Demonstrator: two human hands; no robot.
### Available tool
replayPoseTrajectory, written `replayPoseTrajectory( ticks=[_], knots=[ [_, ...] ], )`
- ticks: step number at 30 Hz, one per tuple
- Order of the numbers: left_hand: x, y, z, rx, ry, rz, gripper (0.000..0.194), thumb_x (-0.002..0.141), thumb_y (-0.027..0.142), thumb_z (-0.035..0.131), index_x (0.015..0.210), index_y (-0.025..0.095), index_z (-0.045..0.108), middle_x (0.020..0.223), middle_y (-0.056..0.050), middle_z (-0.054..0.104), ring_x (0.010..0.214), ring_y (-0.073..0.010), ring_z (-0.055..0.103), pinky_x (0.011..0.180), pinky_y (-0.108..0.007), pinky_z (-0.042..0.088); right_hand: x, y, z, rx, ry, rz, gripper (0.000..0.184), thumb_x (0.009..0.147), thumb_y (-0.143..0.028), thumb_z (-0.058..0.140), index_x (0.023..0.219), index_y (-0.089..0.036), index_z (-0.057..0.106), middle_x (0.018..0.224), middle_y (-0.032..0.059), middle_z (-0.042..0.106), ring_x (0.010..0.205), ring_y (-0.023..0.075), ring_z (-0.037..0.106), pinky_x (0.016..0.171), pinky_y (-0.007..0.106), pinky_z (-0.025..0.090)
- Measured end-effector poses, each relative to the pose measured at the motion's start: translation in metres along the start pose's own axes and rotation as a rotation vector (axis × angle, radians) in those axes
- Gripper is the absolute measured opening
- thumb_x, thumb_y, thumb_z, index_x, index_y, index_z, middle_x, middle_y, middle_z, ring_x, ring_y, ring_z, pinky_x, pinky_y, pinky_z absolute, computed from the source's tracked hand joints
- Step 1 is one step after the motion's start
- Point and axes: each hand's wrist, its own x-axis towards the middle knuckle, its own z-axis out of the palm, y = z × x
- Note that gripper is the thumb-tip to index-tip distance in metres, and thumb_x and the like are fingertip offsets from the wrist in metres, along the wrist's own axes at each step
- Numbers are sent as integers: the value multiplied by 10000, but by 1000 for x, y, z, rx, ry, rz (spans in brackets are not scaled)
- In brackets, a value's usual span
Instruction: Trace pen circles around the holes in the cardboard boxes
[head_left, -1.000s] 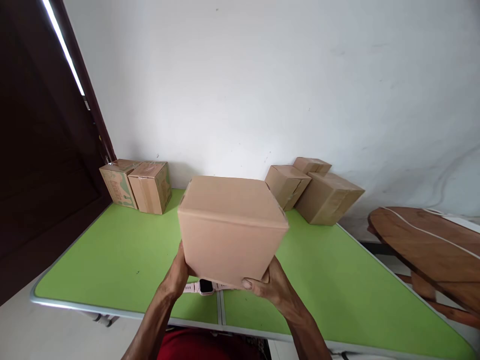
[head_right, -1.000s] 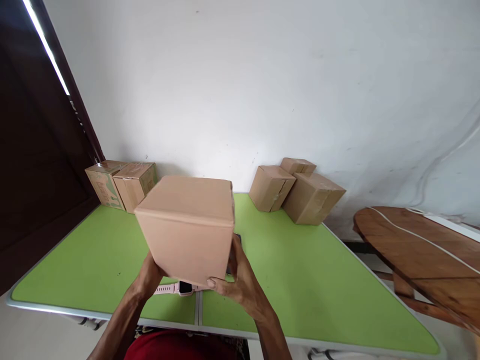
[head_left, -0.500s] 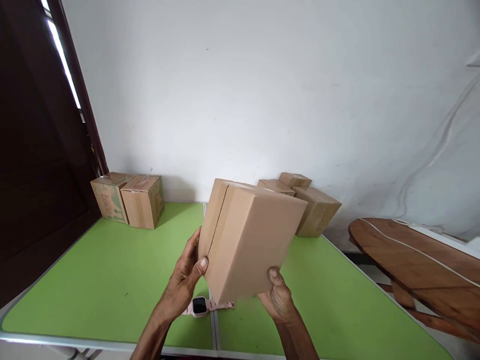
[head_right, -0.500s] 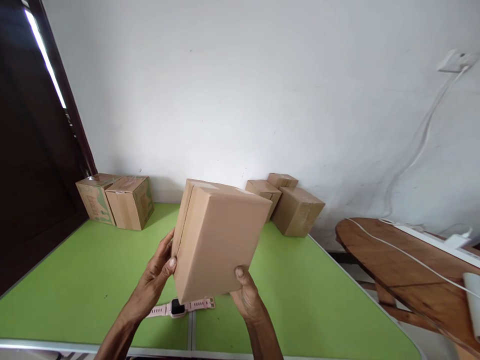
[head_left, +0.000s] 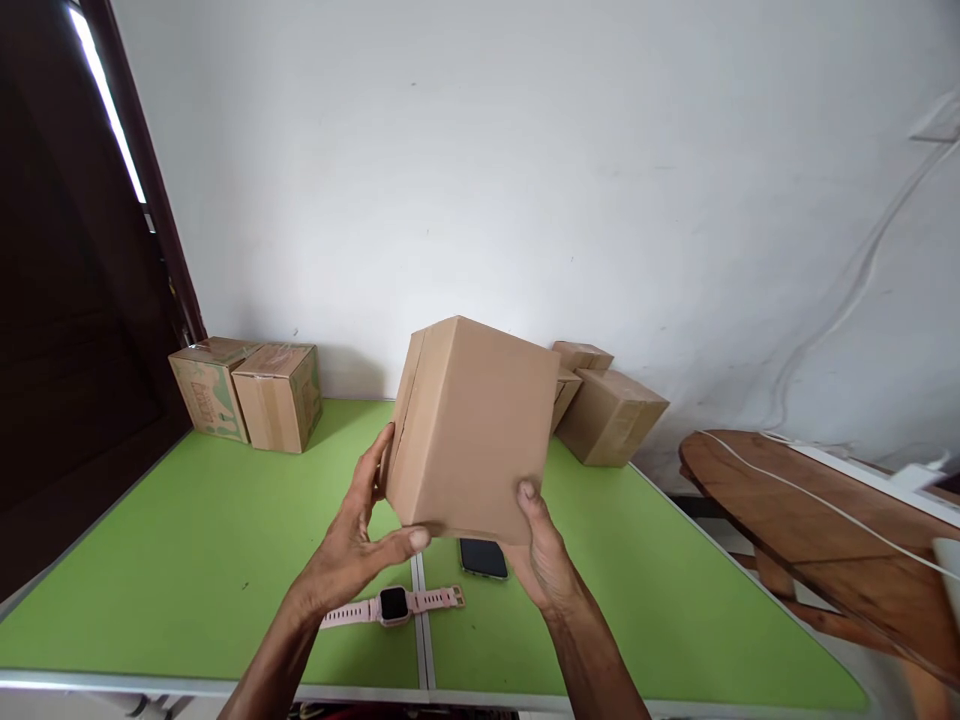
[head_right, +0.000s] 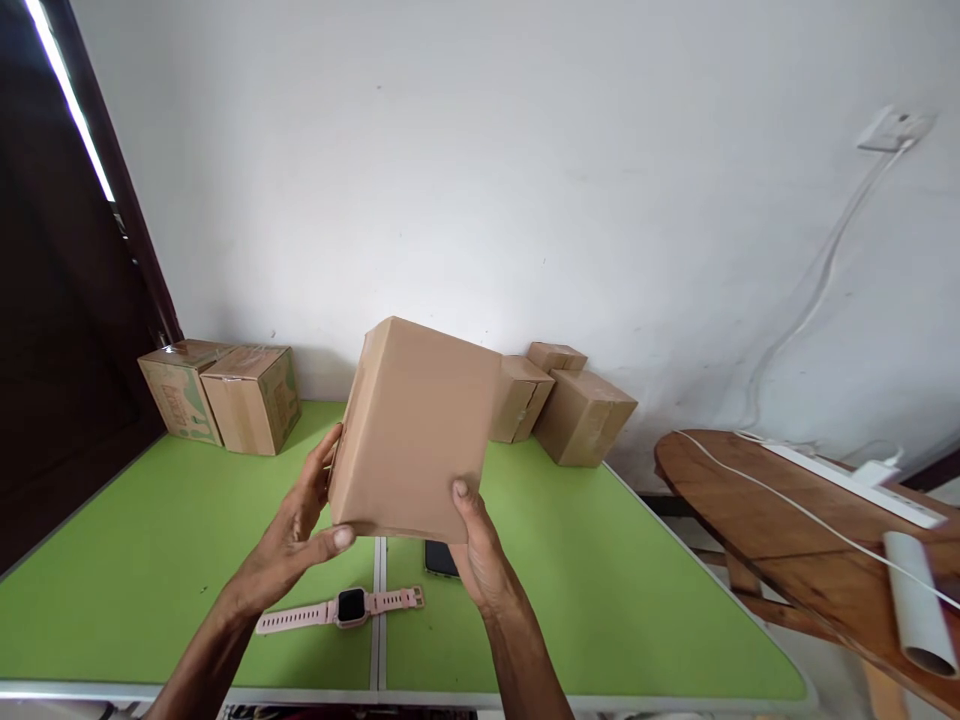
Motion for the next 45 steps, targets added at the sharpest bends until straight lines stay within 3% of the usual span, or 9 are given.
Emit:
replayPoseTrajectory(
  ticks=[6,11,17,21,24,28,34,41,45],
  knots=[
    [5,-8,-8,-228,98,-39,922,877,630,848,1690,385,488,1751,-78,493,1579,-424,442,1217,-522,473,-1,-21,2,-130,-113,-143,848,1021,-871,306,1652,-364,558,1607,82,682,1537,383,587,1134,610,599],
    [11,-3,-14,-373,123,-32,384,915,624,822,1050,265,822,1408,-91,729,1213,-324,640,953,-432,582,2,-41,-5,-340,-169,-267,866,961,-837,588,1717,-447,430,1802,55,446,1614,432,466,1111,613,608],
    [15,5,-11,-386,181,-119,503,838,676,887,1088,249,793,1231,-94,722,1002,-252,612,805,-366,589,1,-59,-12,-780,-54,-482,727,1127,-508,494,1779,-522,172,1884,28,230,1681,413,359,1211,690,529],
    [18,7,-14,-317,188,-188,566,813,720,881,1061,228,753,1110,-80,680,923,-228,587,734,-340,588,13,-67,-14,-1331,20,-873,1131,1015,-157,686,1790,-481,-71,1904,106,38,1694,523,262,1178,808,506],
    [22,7,-22,-253,178,-192,578,809,731,875,1044,220,741,993,-47,637,873,-210,588,694,-311,579,19,-71,-11,-1478,-84,-1058,1308,923,-78,803,1790,-459,-99,1910,121,6,1687,547,257,1225,840,426],
    [28,8,-30,-248,177,-246,596,769,728,902,1000,212,717,939,-25,615,822,-196,604,662,-300,584,15,-63,-7,-1435,-300,-1015,1321,911,-231,893,1798,-431,-64,1888,149,186,1702,514,252,1292,819,343],
    [25,3,-35,-247,130,-341,688,857,818,758,1179,210,746,933,-57,675,732,-208,601,566,-302,551,8,-36,-5,-1347,-215,-1118,1319,915,-362,898,1794,-426,-83,1821,162,293,1676,498,282,1297,800,344],
    [13,3,-35,146,65,-260,616,978,750,680,1124,181,868,993,-133,812,924,-313,691,798,-360,565,-1,-71,6,-1112,-345,-635,1429,670,-502,1008,1748,-315,88,1580,224,460,1457,533,516,1128,709,579],
    [18,8,-33,87,150,-166,696,953,690,763,1482,239,720,1373,-146,766,1155,-345,722,938,-374,583,5,-78,2,-998,-396,-503,1343,639,-303,985,1714,-329,180,1651,197,429,1525,489,498,1164,623,583]
  ],
)
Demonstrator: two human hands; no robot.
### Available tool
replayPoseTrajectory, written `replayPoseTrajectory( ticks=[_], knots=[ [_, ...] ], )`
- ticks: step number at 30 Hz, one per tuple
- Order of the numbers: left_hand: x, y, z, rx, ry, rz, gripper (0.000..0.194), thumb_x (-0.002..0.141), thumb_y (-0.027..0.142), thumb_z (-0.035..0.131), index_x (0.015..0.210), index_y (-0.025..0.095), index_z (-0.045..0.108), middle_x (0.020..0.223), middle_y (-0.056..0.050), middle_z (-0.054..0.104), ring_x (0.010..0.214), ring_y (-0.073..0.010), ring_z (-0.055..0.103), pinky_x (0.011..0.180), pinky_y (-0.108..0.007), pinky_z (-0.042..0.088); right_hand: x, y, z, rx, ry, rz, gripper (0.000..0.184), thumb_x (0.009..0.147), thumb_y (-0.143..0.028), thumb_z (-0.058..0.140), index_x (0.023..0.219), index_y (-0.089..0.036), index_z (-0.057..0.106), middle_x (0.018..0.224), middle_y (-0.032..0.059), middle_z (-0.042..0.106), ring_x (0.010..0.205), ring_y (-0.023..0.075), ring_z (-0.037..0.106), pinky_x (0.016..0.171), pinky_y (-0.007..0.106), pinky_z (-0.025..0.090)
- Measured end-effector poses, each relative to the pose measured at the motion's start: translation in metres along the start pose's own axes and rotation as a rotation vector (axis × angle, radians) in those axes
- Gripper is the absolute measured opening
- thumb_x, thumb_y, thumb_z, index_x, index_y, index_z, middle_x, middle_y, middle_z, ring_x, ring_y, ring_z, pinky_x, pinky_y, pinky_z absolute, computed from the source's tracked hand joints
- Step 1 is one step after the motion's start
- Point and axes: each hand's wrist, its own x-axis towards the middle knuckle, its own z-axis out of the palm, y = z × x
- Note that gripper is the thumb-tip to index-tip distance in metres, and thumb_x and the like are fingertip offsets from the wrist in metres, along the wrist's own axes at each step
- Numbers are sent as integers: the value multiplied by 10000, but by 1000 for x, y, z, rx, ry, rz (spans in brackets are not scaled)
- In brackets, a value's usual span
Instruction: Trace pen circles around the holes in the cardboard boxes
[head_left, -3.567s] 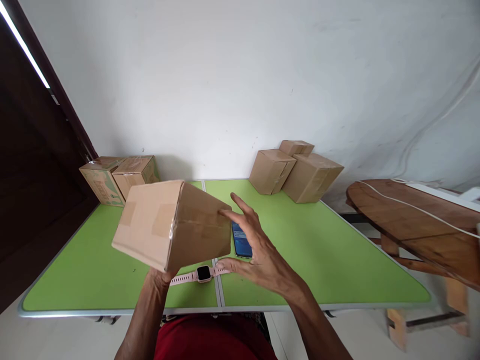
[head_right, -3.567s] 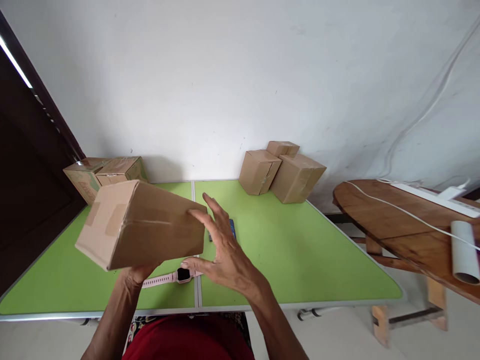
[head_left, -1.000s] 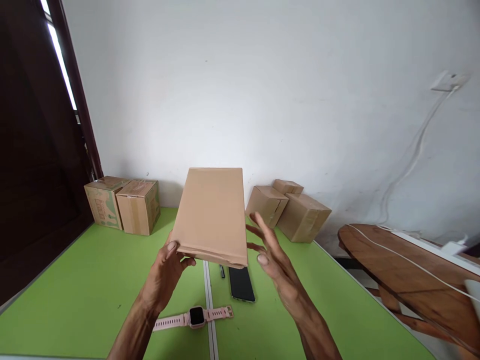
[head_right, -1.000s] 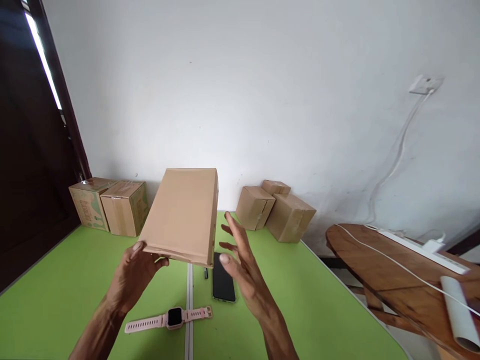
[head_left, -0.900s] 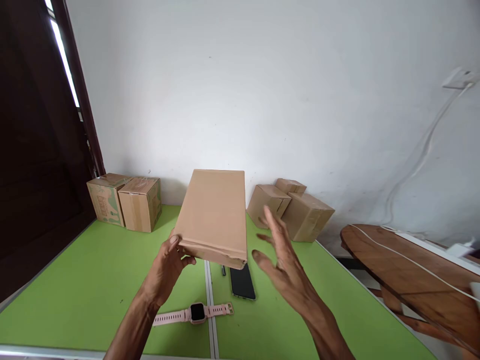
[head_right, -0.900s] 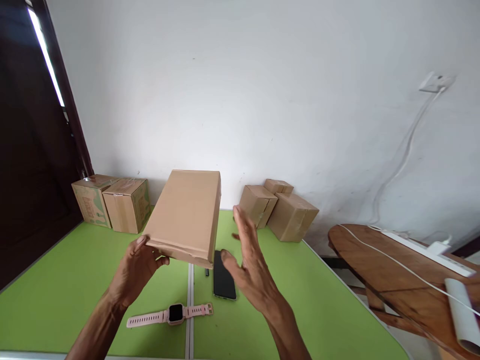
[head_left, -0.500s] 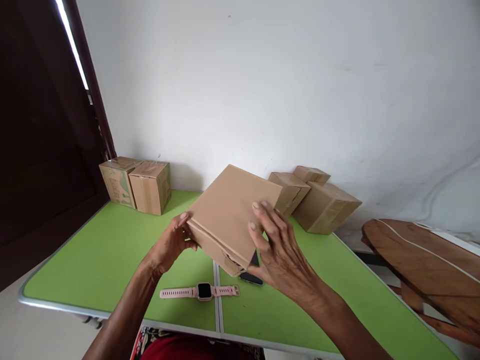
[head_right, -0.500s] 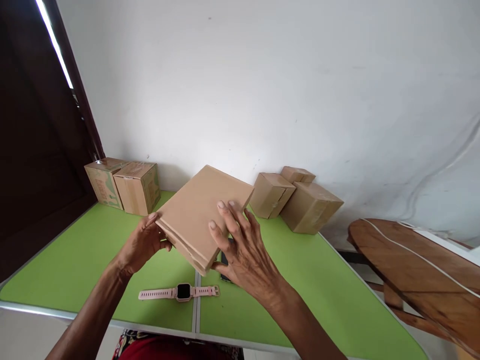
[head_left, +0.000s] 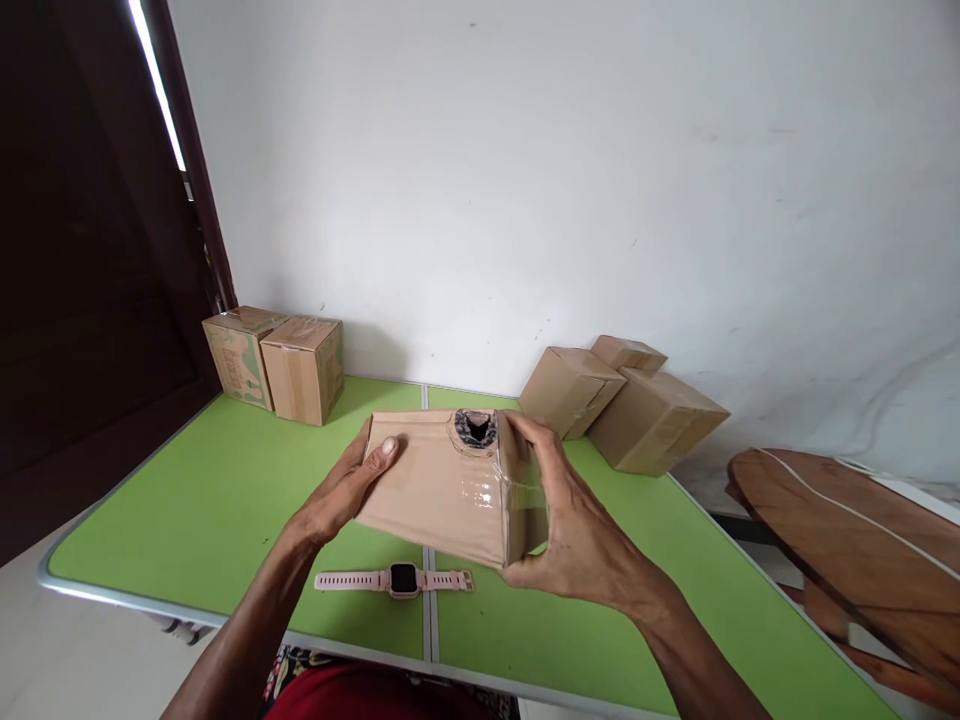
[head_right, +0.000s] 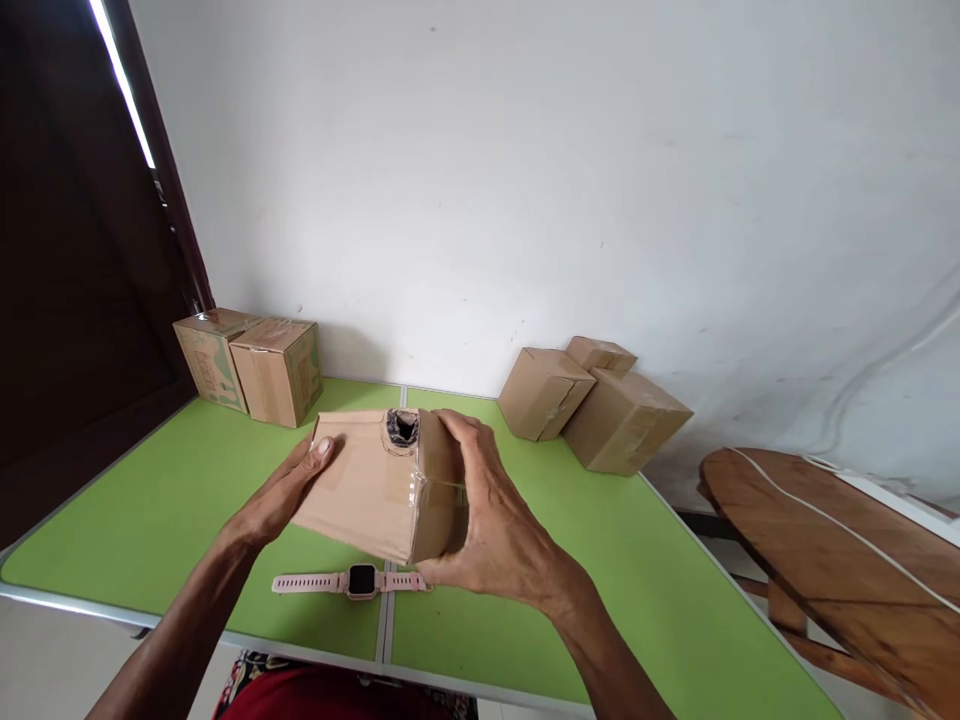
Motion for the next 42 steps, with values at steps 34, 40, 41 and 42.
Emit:
replayPoseTrajectory(
  ticks=[34,40,41,42],
  knots=[
    [-23,-37,11,346,421,207,408,959,538,737,1165,196,822,1185,-125,809,1050,-284,760,860,-369,619,29,-9,106,627,345,636,732,869,-778,736,1331,-211,770,1239,156,841,1056,375,773,756,407,602],
    [-27,-29,21,470,468,243,320,934,480,747,1057,209,864,1064,-109,823,982,-277,778,867,-385,612,15,-25,107,389,398,621,675,901,-727,667,1296,-196,800,1332,168,819,1090,366,773,849,431,607],
    [-27,-29,22,492,472,253,308,934,474,749,1041,210,866,1041,-105,820,959,-271,779,858,-383,610,15,-28,107,359,420,620,639,903,-714,668,1253,-199,812,1275,160,836,1057,357,777,854,430,606],
    [-28,-30,24,507,472,262,300,937,471,748,1033,212,865,1025,-101,818,941,-265,780,848,-379,608,15,-31,107,337,443,623,603,902,-706,672,1200,-204,823,1198,148,852,1013,347,781,850,425,606]
  ],
)
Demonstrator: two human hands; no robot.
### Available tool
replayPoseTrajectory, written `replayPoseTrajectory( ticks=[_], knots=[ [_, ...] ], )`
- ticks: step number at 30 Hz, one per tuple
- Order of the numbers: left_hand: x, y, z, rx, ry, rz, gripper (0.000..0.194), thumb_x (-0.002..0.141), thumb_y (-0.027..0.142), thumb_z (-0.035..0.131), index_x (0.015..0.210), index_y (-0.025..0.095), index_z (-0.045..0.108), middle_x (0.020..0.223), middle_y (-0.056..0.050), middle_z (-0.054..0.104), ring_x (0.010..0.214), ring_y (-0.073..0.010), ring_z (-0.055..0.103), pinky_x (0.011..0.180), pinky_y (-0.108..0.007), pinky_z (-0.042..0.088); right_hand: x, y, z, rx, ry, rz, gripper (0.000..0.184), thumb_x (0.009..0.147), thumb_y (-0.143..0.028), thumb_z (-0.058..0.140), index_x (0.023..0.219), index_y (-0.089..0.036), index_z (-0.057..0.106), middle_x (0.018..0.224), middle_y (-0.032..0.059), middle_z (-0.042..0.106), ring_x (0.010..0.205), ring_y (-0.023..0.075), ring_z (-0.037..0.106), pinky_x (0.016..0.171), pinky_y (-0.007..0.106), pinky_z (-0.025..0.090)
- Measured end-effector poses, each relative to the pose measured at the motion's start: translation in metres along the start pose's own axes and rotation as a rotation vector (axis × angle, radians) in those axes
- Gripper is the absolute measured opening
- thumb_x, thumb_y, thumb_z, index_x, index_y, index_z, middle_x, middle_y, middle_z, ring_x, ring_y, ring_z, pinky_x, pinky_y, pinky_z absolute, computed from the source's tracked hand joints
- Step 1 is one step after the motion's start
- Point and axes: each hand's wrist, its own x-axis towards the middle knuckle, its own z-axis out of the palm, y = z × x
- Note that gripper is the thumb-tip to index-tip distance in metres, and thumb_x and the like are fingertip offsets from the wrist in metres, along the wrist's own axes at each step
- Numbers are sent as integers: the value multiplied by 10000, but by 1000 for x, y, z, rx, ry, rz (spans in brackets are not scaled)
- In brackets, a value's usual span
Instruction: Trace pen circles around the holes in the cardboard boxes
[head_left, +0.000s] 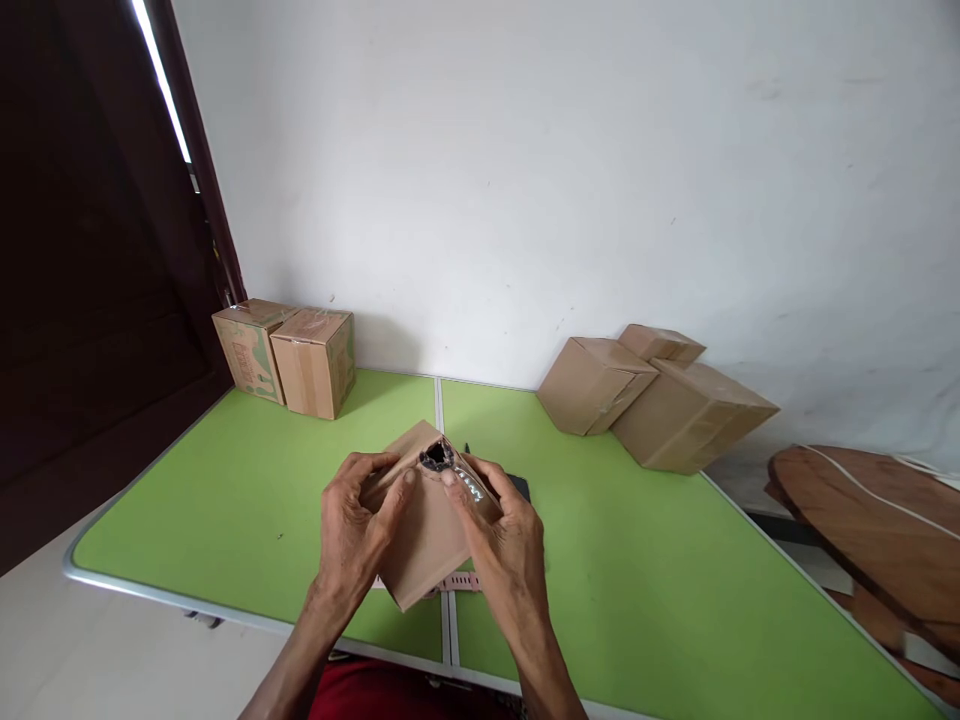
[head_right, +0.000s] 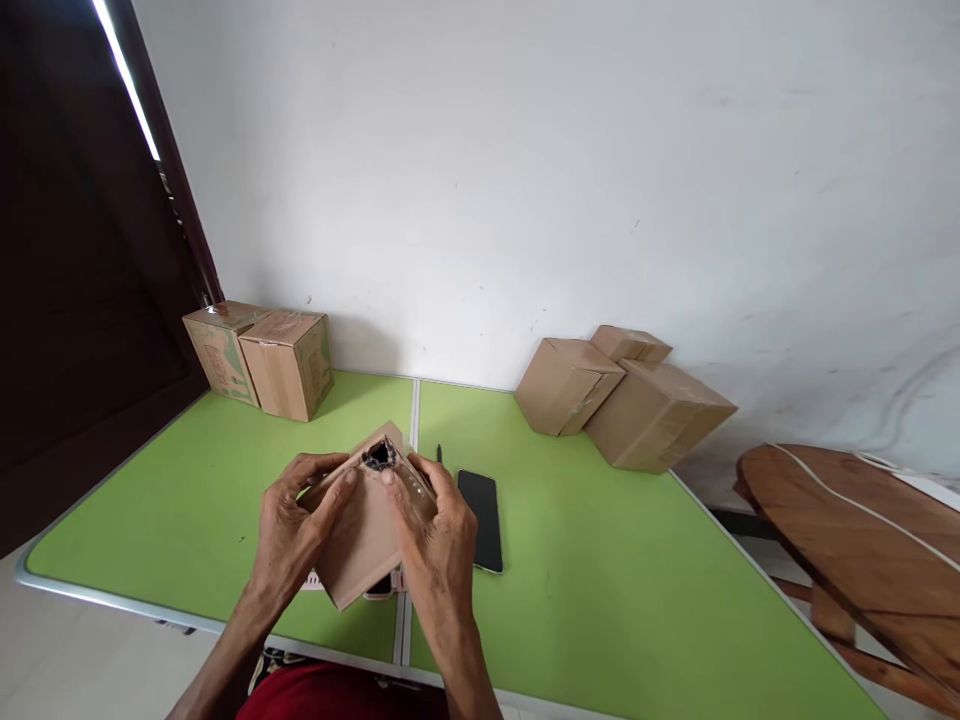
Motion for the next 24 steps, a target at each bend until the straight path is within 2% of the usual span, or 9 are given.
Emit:
replayPoseTrajectory(
  ticks=[3,9,13,16,20,24],
  knots=[
    [-5,1,2,29,11,44,273,951,452,739,1028,219,857,1003,-89,810,924,-253,782,831,-364,601,-2,-6,1,-7,57,-2,525,885,-691,694,1064,-216,830,1010,119,860,908,327,781,830,414,607],
    [-11,2,4,77,11,84,235,966,414,713,1036,232,844,1008,-83,805,922,-247,792,829,-353,606,-1,-9,4,11,91,-38,423,863,-607,713,992,-220,824,972,118,863,877,324,794,839,412,623],
    [-5,5,1,187,-31,9,375,979,533,690,1126,232,858,1105,-122,835,982,-311,810,841,-404,609,-4,-2,10,0,107,-87,432,908,-610,693,1026,-216,827,1013,142,868,898,335,806,851,429,635],
    [2,6,-4,280,-91,-59,467,995,611,654,1181,243,872,1105,-137,853,951,-336,818,800,-409,593,-7,6,15,-59,150,-146,486,951,-656,676,1056,-206,825,1059,174,868,948,357,810,871,453,632],
    [7,7,-9,384,-124,-109,445,989,606,667,1130,248,889,1022,-140,856,896,-330,811,764,-373,545,-12,10,21,-129,155,-232,514,1004,-674,659,1082,-191,817,1104,190,861,993,357,810,867,440,619],
    [11,10,-14,431,-147,-186,543,964,701,662,1110,229,887,1031,-165,857,924,-353,805,759,-366,515,-18,8,26,-165,156,-306,484,1044,-636,660,1136,-184,807,1139,187,853,1019,348,805,887,427,602]
  ],
)
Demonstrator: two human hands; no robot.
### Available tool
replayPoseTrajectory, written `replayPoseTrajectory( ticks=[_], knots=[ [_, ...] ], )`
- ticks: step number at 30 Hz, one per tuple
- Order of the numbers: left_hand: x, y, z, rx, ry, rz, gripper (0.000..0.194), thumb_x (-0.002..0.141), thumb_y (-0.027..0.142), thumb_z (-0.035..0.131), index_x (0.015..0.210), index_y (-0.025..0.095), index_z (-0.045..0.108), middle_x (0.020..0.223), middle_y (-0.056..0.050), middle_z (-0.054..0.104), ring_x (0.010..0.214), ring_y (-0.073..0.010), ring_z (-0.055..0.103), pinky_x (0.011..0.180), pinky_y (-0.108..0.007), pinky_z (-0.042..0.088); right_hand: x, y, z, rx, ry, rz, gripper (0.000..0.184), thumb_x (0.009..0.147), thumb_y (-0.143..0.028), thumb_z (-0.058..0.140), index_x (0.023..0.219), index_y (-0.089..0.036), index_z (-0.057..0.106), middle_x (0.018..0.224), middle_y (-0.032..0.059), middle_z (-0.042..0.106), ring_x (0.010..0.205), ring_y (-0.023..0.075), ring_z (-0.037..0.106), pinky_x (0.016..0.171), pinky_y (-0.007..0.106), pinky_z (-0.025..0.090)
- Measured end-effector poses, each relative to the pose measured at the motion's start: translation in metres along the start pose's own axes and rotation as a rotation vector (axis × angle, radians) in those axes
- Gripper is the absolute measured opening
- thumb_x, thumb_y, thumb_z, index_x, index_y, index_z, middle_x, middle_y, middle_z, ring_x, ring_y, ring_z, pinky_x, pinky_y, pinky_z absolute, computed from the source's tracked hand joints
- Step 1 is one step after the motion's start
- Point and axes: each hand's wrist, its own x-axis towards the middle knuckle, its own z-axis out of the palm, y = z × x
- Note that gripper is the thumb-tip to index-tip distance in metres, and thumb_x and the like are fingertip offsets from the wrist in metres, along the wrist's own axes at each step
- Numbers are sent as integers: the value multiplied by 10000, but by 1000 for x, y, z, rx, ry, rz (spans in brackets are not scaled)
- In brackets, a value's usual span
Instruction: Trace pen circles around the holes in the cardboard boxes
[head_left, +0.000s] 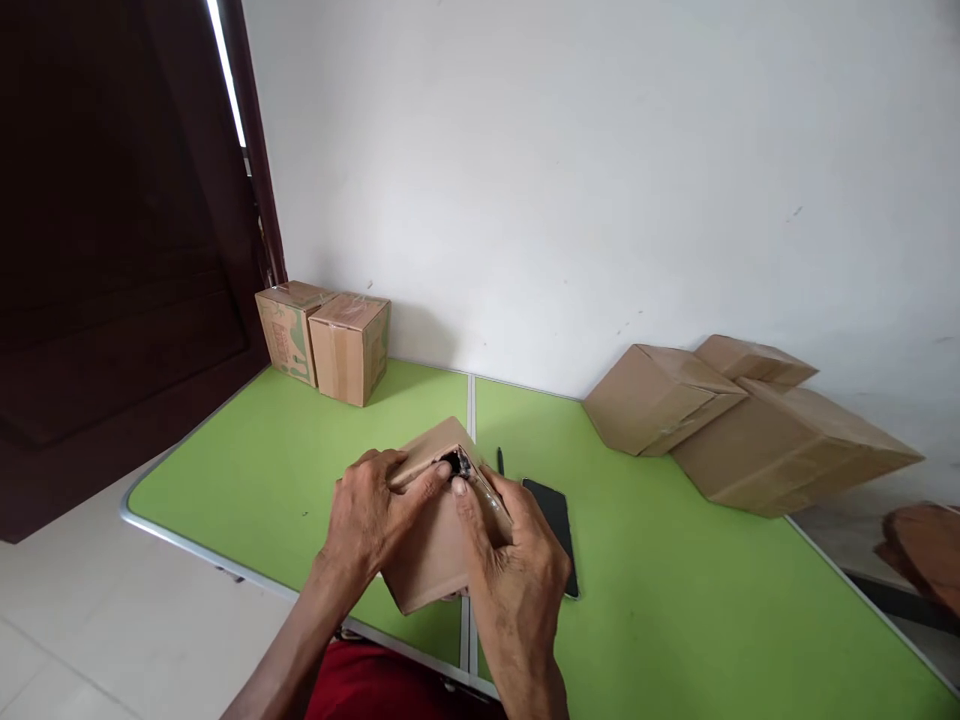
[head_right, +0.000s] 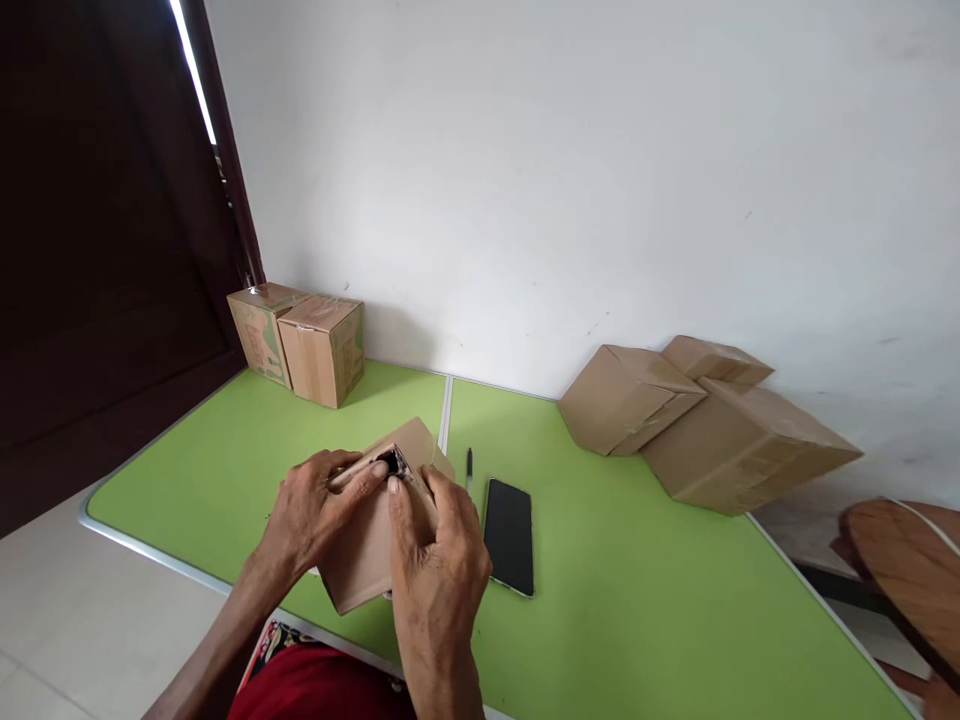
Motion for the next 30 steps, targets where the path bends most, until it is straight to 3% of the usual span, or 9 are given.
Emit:
replayPoseTrajectory(
  ticks=[5,10,14,19,23,26,30],
  knots=[
    [3,1,-11,15,-104,-53,464,1002,628,615,956,250,880,957,-146,856,866,-328,797,701,-336,478,-5,-8,7,-38,10,-71,458,1071,-607,639,1180,-189,794,1134,186,850,1001,348,801,890,430,582],
    [2,1,-12,52,-66,-37,372,1008,498,593,931,261,869,940,-135,860,841,-325,798,679,-330,475,-5,-16,14,-100,21,-99,467,1099,-633,548,1122,-224,772,1071,165,841,932,326,780,826,406,557],
    [-5,1,-8,78,-88,-23,406,1024,495,552,1155,263,859,1136,-151,859,970,-362,810,745,-364,506,0,-17,12,-130,22,-66,417,1068,-621,570,986,-246,733,978,129,822,830,303,744,752,390,517],
    [-14,-2,0,96,-83,53,548,1052,585,522,1414,255,769,1239,-172,824,1027,-408,808,806,-422,536,15,-15,0,-61,-26,59,225,919,-485,669,846,-273,687,877,82,810,781,283,729,725,381,510],
    [-18,-12,1,57,-161,126,640,1050,615,553,1546,227,668,1402,-194,756,1187,-431,769,958,-511,577,31,-12,-11,-17,-116,131,250,884,-497,664,781,-269,675,845,77,813,757,277,730,726,395,538],
    [-20,-24,-2,48,-241,227,840,977,659,696,1680,239,510,1562,-220,650,1345,-459,701,1082,-602,572,48,-5,-18,46,-234,122,288,889,-529,658,811,-258,716,843,79,824,751,274,746,703,398,574],
    [-18,-43,-13,114,-374,485,1515,687,588,1023,1820,330,50,1773,-245,399,1589,-513,484,1168,-654,559,78,5,-29,164,-430,67,308,868,-534,689,857,-237,771,864,78,842,719,262,758,622,370,581]
  ],
)
